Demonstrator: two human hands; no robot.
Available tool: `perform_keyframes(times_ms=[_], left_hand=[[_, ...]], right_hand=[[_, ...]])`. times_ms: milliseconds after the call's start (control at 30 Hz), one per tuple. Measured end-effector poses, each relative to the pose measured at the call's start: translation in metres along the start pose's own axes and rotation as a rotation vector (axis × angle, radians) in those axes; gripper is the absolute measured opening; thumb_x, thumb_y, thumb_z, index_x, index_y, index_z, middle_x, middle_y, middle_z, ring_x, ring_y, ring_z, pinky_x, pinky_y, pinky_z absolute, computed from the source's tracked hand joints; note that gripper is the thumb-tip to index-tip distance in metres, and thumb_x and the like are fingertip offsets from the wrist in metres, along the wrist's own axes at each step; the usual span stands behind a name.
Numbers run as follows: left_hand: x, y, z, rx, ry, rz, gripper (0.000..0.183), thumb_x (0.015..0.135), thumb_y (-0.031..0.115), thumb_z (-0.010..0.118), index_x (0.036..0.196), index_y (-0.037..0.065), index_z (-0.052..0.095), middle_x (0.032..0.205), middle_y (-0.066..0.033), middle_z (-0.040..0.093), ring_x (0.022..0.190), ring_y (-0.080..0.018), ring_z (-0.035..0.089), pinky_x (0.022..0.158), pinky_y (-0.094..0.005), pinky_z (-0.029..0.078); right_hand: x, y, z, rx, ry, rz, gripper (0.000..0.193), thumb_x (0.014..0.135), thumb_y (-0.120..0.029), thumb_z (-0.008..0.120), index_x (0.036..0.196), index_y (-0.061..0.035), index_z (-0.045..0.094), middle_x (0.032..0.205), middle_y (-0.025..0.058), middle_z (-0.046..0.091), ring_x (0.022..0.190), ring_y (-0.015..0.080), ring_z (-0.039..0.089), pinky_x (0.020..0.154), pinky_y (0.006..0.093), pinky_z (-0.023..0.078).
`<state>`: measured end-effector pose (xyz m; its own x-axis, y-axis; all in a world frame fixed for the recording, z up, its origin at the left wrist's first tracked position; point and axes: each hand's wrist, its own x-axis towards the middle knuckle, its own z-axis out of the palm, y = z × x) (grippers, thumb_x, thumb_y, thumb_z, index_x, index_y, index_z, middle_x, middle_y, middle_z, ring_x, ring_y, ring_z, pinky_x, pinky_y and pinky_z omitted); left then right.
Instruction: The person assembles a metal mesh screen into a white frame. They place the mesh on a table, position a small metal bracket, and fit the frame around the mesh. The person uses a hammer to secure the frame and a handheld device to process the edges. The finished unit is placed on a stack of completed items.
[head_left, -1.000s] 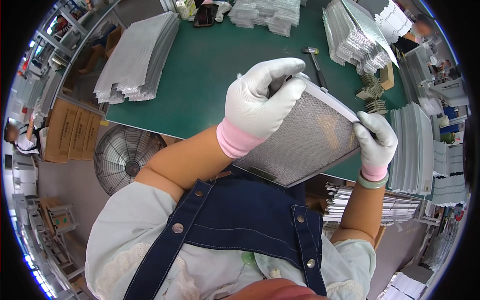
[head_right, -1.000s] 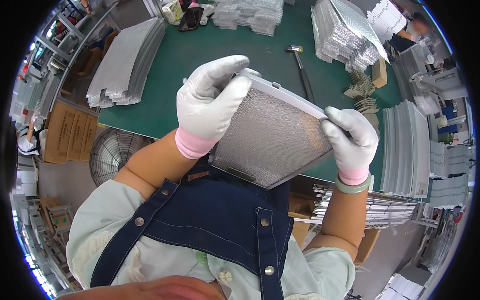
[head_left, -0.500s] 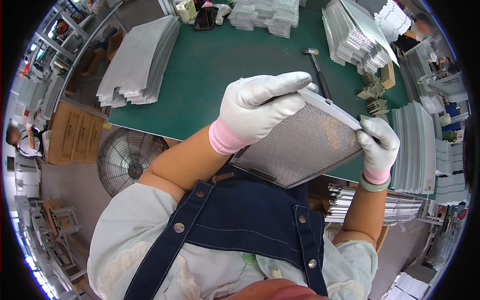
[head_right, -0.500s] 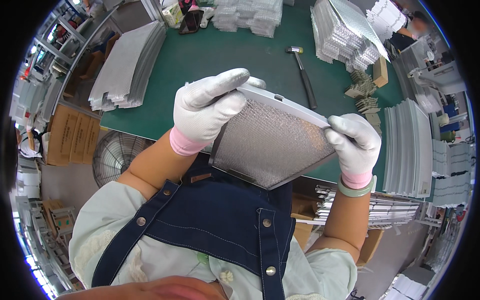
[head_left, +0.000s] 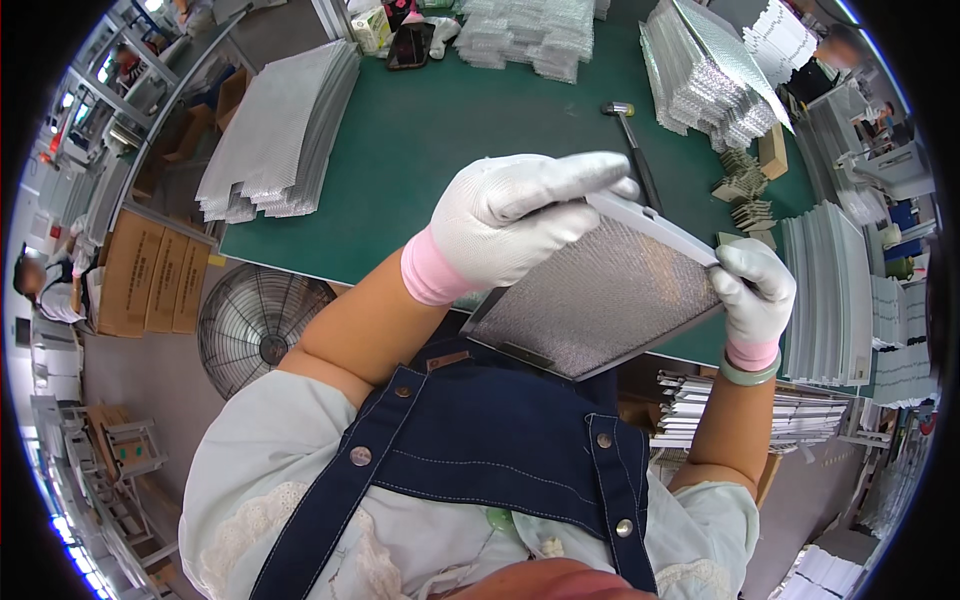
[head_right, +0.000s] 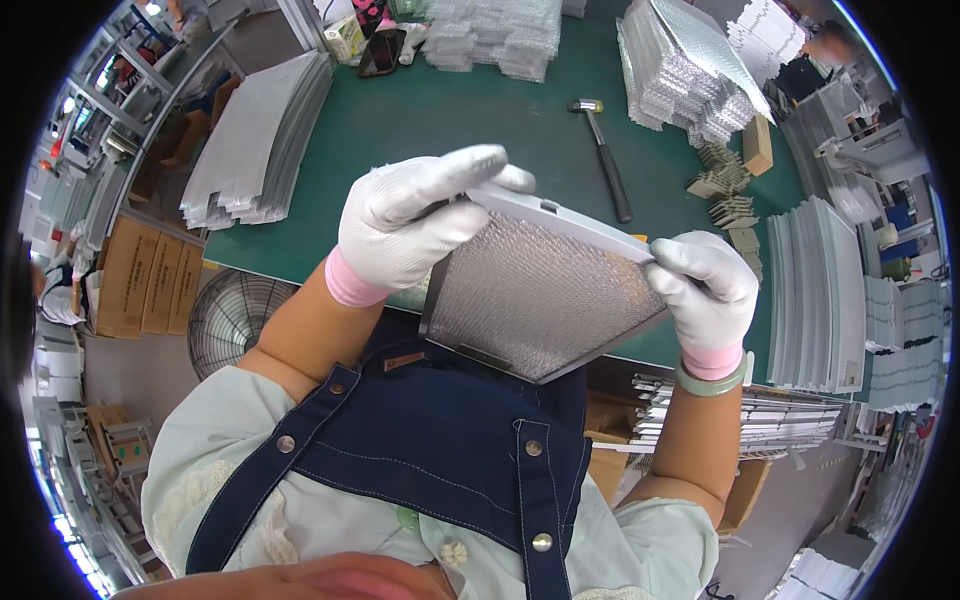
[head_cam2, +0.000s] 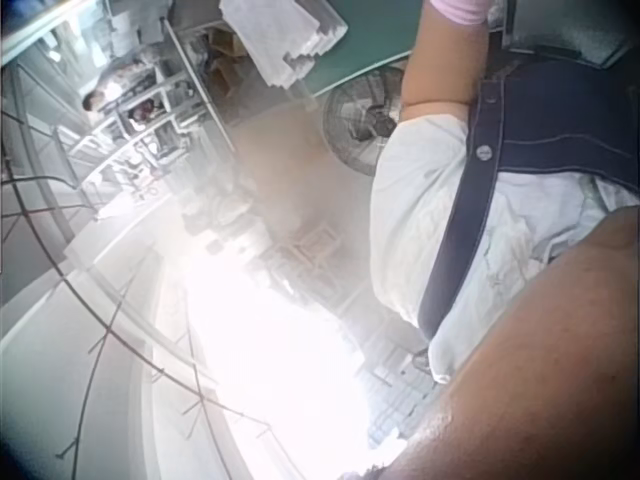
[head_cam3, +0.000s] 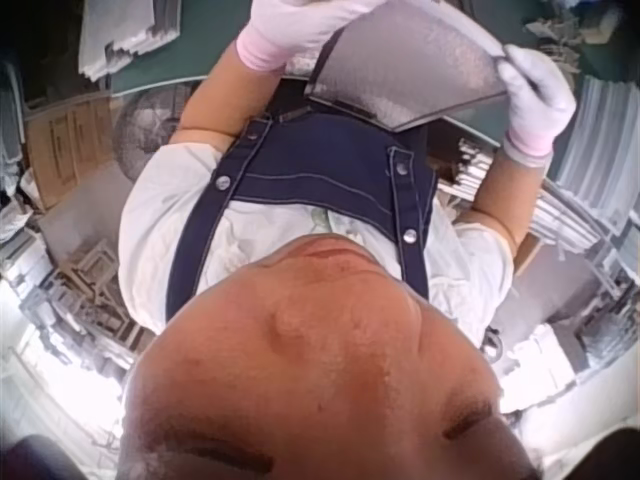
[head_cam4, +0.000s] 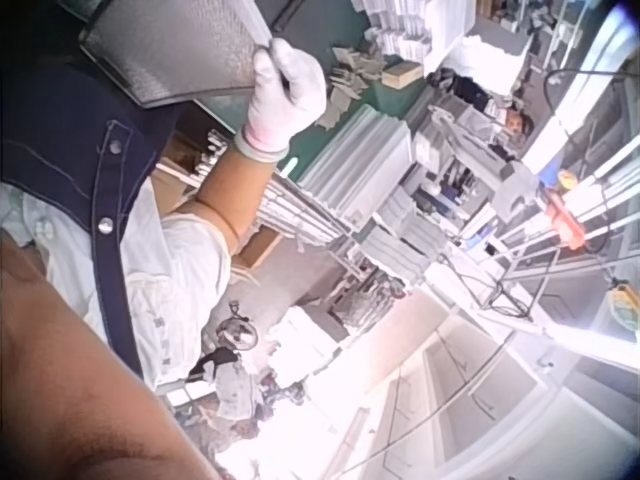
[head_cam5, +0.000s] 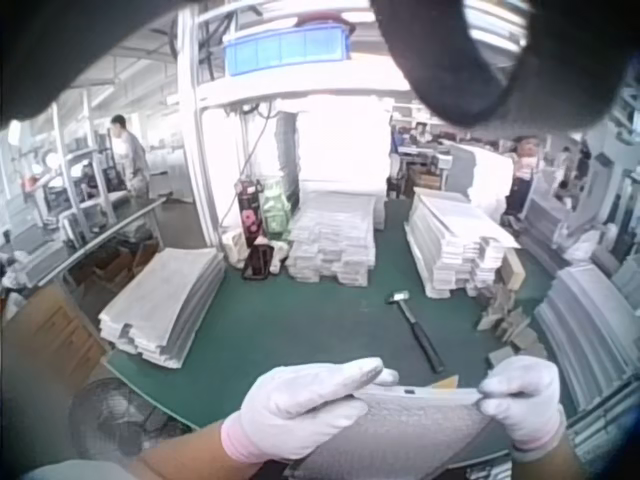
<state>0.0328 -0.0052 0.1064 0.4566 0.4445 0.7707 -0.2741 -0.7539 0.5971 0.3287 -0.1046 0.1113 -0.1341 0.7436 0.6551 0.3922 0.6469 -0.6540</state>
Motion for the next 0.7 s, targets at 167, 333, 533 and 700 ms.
perform_keyframes(times_ms=[167, 333, 533, 700], left_hand=[[-0.018, 0.002, 0.031, -0.19, 0.412, -0.13, 0.038, 0.086, -0.008, 0.068, 0.123, 0.0, 0.064, 0.11, -0.0149, 0.07, 0.098, -0.0177, 0.068, 0.085, -0.0292, 0.055], [-0.013, 0.007, 0.022, -0.009, 0.305, -0.092, 0.033, 0.083, -0.009, 0.071, 0.115, 0.0, 0.068, 0.108, -0.0142, 0.07, 0.097, -0.0179, 0.068, 0.084, -0.0294, 0.056], [-0.013, 0.009, 0.023, -0.054, 0.296, -0.073, 0.033, 0.083, -0.008, 0.071, 0.115, 0.001, 0.068, 0.108, -0.0143, 0.071, 0.096, -0.0183, 0.069, 0.083, -0.0293, 0.056], [-0.011, 0.011, 0.023, -0.075, 0.268, -0.136, 0.035, 0.083, -0.007, 0.072, 0.117, 0.0, 0.066, 0.108, -0.0145, 0.07, 0.096, -0.0187, 0.069, 0.083, -0.0293, 0.056]], right_hand=[[0.001, -0.002, 0.006, -0.058, 0.017, -0.008, 0.025, 0.077, 0.003, 0.078, 0.101, -0.0005, 0.073, 0.085, 0.0087, 0.069, 0.076, 0.0175, 0.063, 0.066, 0.0276, 0.048], [0.001, -0.004, 0.004, -0.046, 0.02, 0.003, 0.025, 0.076, 0.003, 0.079, 0.1, -0.0005, 0.073, 0.083, 0.0087, 0.069, 0.075, 0.0179, 0.063, 0.066, 0.0284, 0.048], [0.001, -0.005, 0.001, -0.038, 0.016, -0.006, 0.025, 0.075, 0.004, 0.078, 0.099, 0.0, 0.073, 0.081, 0.0091, 0.069, 0.074, 0.0185, 0.064, 0.065, 0.0293, 0.048], [0.0, -0.006, 0.002, -0.026, 0.023, 0.009, 0.024, 0.075, 0.006, 0.077, 0.098, -0.0004, 0.073, 0.081, 0.0083, 0.069, 0.073, 0.0173, 0.063, 0.063, 0.0284, 0.047]])
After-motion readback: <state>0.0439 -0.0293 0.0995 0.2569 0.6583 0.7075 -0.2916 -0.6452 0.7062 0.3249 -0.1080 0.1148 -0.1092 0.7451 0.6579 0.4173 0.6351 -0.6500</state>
